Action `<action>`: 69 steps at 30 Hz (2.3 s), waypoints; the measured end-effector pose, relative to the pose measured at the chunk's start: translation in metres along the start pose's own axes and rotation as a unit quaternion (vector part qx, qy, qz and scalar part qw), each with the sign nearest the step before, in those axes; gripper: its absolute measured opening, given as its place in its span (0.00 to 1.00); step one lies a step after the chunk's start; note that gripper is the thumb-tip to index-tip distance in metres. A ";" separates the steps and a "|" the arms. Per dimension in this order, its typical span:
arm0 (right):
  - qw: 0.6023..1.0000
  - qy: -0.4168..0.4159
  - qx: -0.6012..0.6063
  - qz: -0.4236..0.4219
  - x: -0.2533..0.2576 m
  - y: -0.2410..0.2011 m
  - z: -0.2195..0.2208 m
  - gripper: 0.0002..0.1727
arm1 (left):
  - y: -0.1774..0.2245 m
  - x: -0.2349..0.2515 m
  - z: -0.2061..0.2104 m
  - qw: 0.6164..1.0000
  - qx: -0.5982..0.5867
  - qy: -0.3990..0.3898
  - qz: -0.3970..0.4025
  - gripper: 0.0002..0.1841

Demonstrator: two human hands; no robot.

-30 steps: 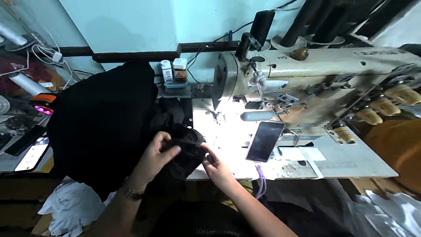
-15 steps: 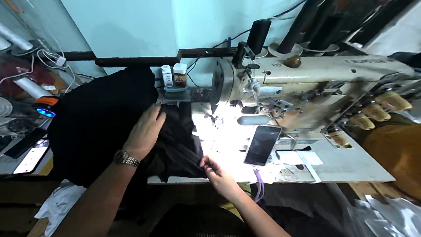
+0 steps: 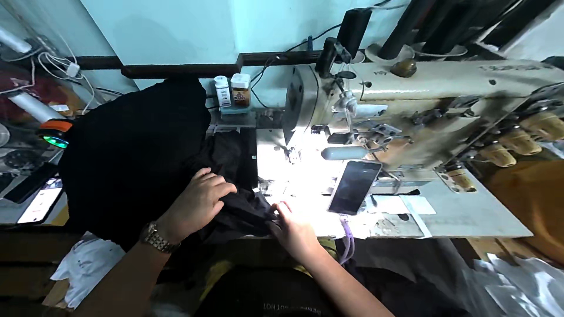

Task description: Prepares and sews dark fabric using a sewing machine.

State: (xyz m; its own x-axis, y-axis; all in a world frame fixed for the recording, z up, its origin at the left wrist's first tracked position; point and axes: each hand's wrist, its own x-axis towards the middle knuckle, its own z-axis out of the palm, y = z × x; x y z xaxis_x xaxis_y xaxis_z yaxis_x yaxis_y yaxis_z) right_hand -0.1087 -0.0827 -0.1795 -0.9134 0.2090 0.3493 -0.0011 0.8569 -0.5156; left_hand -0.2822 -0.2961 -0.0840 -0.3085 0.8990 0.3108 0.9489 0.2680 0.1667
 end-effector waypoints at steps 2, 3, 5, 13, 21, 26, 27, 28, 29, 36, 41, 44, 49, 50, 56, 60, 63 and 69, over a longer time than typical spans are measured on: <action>0.999 0.036 -0.009 -0.040 0.005 -0.008 0.002 0.17 | 0.007 -0.003 -0.002 1.000 -0.010 0.004 0.009 0.17; 0.998 0.034 -0.008 -0.052 0.007 -0.014 0.002 0.19 | 0.010 -0.004 -0.003 1.000 -0.014 0.004 0.014 0.17; 0.997 0.024 -0.009 -0.073 0.014 -0.024 0.003 0.21 | 0.015 -0.004 -0.004 0.999 -0.021 0.004 0.026 0.16; 0.995 0.076 0.008 -0.064 0.031 -0.019 -0.005 0.14 | 0.033 0.009 -0.003 0.999 0.043 0.012 0.028 0.16; 0.975 0.030 0.215 0.034 0.038 -0.017 -0.037 0.16 | 0.047 0.049 0.008 0.986 -0.116 0.100 -0.071 0.10; 0.859 -0.067 0.478 0.172 0.043 -0.016 -0.057 0.10 | 0.044 0.077 0.026 0.976 -0.152 0.138 -0.075 0.08; 0.849 -0.074 0.490 0.184 0.042 -0.015 -0.057 0.10 | 0.044 0.080 0.028 0.983 -0.092 0.146 -0.061 0.09; 0.844 -0.079 0.494 0.194 0.042 -0.014 -0.057 0.11 | 0.044 0.083 0.029 0.987 -0.031 0.150 -0.045 0.09; 0.842 -0.078 0.495 0.200 0.041 -0.014 -0.057 0.12 | 0.045 0.086 0.029 0.988 0.016 0.148 -0.032 0.08; 0.838 -0.044 0.493 0.229 0.044 -0.014 -0.059 0.14 | 0.051 0.093 0.032 0.989 0.035 0.140 -0.026 0.08; 0.852 -0.021 0.468 0.233 0.044 -0.010 -0.062 0.10 | 0.052 0.093 0.033 0.981 -0.084 0.163 -0.065 0.08; 0.854 -0.001 0.467 0.230 0.044 -0.011 -0.065 0.10 | 0.053 0.094 0.031 0.976 -0.113 0.166 -0.090 0.08; 0.867 0.023 0.449 0.214 0.043 -0.005 -0.059 0.12 | 0.048 0.109 0.032 0.966 -0.117 0.188 -0.131 0.08; 0.874 0.044 0.441 0.198 0.042 -0.002 -0.055 0.12 | 0.046 0.115 0.032 0.966 -0.109 0.190 -0.136 0.08; 0.921 0.128 0.362 0.063 0.024 0.026 -0.036 0.18 | 0.037 0.152 0.034 0.975 -0.017 0.006 -0.220 0.13; 0.960 0.132 0.237 0.063 0.018 0.035 -0.047 0.17 | 0.036 0.176 0.051 0.976 0.005 -0.032 -0.215 0.13; 0.979 0.147 0.127 0.057 0.027 0.037 -0.052 0.18 | 0.033 0.191 0.063 0.982 0.017 0.021 -0.185 0.11; 0.990 0.120 -0.006 0.070 0.046 0.026 -0.059 0.20 | 0.018 0.212 0.076 0.984 -0.010 0.010 -0.176 0.17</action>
State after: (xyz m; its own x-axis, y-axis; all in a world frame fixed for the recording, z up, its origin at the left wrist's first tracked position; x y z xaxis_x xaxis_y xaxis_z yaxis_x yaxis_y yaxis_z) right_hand -0.1270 -0.0230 -0.1309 -0.7819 0.4299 0.4514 0.1241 0.8170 -0.5632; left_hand -0.3257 -0.0748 -0.0863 -0.6201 0.7439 0.2493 0.7810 0.5552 0.2859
